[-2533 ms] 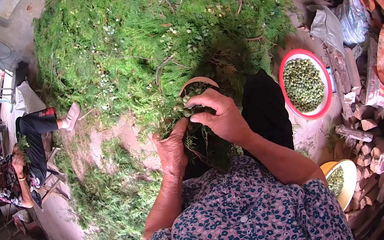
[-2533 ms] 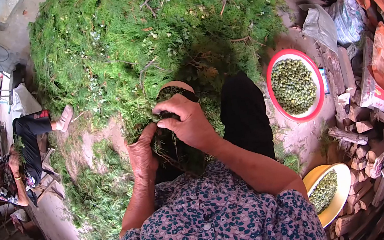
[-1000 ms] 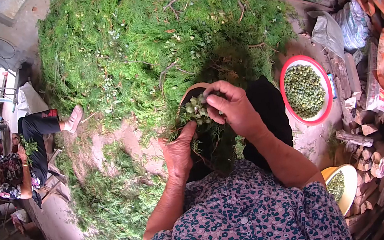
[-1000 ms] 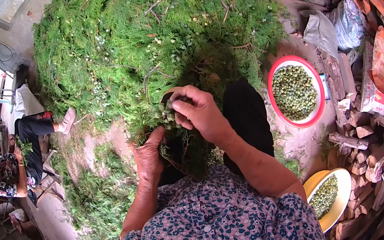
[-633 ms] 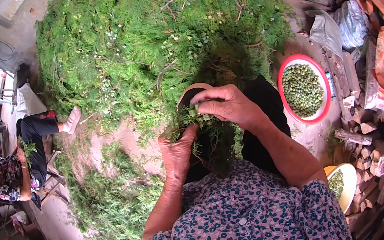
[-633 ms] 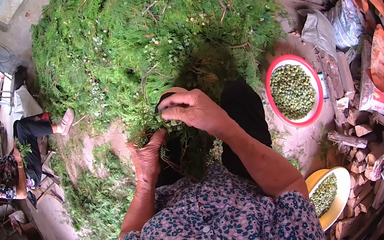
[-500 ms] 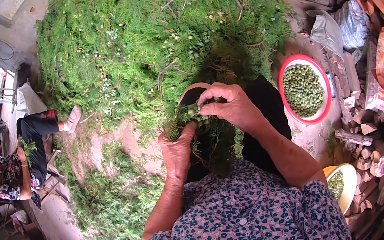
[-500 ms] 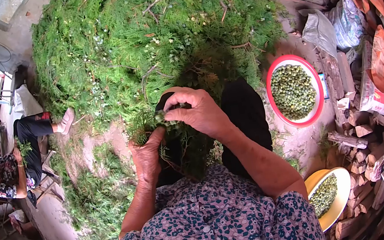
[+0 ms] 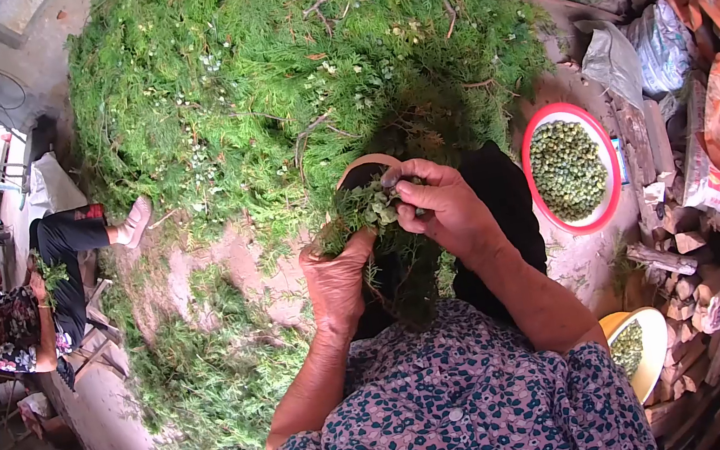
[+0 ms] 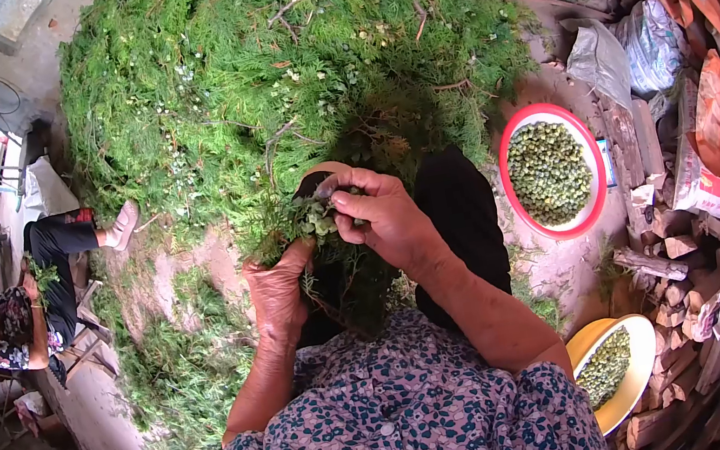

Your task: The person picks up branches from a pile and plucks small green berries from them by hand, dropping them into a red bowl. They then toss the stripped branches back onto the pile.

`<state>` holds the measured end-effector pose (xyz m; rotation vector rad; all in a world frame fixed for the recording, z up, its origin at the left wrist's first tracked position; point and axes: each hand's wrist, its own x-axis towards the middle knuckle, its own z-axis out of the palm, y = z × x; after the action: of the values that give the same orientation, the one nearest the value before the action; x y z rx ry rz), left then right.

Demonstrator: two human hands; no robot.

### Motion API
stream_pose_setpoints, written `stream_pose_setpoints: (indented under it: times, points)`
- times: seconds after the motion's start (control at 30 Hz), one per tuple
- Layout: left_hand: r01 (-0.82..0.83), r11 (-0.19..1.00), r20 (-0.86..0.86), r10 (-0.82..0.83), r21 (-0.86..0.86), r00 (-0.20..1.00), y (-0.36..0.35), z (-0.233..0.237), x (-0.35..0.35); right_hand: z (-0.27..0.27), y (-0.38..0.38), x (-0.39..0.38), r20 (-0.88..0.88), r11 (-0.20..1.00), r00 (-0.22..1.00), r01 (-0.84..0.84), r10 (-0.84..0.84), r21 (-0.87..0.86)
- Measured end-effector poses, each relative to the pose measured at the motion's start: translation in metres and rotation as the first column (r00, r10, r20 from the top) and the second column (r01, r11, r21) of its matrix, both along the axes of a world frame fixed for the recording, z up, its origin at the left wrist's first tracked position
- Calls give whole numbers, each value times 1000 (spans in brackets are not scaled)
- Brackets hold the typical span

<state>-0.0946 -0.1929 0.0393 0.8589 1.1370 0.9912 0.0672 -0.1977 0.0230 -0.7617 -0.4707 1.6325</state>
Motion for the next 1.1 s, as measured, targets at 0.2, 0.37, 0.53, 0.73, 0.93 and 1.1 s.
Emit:
stream_pose_setpoints:
  times: [0.2, 0.37, 0.53, 0.73, 0.93, 1.1]
  points:
    - [-122, 991, 111, 128, -56, 986, -1, -2, 3, 24, -1, 8, 0, 992, 995, 101, -101, -69]
    - [-104, 994, 20, 103, 25, 994, -2, -4, 3, 30, -20, -3, 379, 997, 925, -38, 8, 72]
    - [-87, 993, -27, 89, 77, 996, -3, -4, 5, 23, -18, -22, 787, 898, 487, -13, -379, 440]
    - [-33, 991, -104, 47, 132, 993, -5, -5, 3, 15, -15, -23, 847, 910, 405, -77, -346, 408]
    - [-33, 994, -67, 41, 109, 997, -4, -6, 5, 17, -13, -21, 811, 968, 553, -27, -192, 248]
    - [43, 989, -161, -20, 142, 987, -3, -3, 3, 12, -8, -14, 826, 953, 524, -81, -208, 292]
